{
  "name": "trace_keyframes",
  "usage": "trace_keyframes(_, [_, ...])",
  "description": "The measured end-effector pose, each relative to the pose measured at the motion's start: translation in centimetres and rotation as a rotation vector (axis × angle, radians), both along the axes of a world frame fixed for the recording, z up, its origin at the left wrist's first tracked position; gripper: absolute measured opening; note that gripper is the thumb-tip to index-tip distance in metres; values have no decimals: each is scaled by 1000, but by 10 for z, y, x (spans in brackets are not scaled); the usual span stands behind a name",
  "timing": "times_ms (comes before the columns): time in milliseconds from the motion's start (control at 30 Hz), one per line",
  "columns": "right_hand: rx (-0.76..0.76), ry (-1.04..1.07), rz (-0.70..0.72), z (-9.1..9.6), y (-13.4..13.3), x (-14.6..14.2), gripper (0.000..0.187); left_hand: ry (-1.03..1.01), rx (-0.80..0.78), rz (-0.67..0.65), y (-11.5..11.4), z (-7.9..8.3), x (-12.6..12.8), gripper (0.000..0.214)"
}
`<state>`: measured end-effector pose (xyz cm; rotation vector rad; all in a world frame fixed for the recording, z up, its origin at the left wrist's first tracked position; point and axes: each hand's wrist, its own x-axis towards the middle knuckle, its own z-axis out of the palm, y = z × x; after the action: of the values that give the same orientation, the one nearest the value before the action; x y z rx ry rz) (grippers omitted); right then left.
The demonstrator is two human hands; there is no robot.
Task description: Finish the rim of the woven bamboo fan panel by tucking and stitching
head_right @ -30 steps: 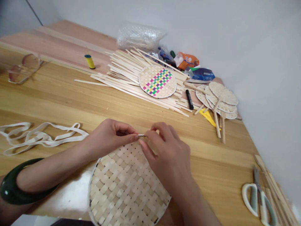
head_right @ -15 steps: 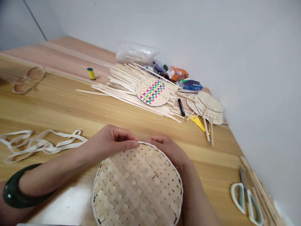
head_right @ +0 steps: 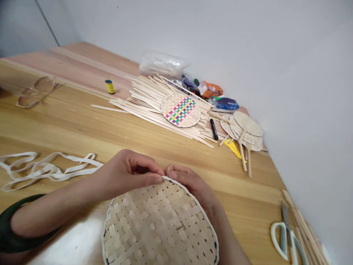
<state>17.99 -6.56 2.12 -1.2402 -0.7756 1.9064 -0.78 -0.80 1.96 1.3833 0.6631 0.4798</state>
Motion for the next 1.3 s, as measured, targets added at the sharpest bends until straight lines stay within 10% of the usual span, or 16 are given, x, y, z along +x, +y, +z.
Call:
trace_keyframes(200, [-7, 5, -50, -8, 3, -1, 32, 13, 94, 3, -2, 0, 2, 15])
trace_keyframes(500, [49, 44, -508, -21, 23, 5, 24, 51, -106, 22, 3, -4, 5, 15])
trace_keyframes(867, [26, 42, -191, -25, 20, -2, 45, 11, -164, 54, 5, -11, 8, 13])
trace_keyframes(1300, [94, -197, -290, -46, 20, -1, 41, -27, -264, 59, 3, -16, 8, 9])
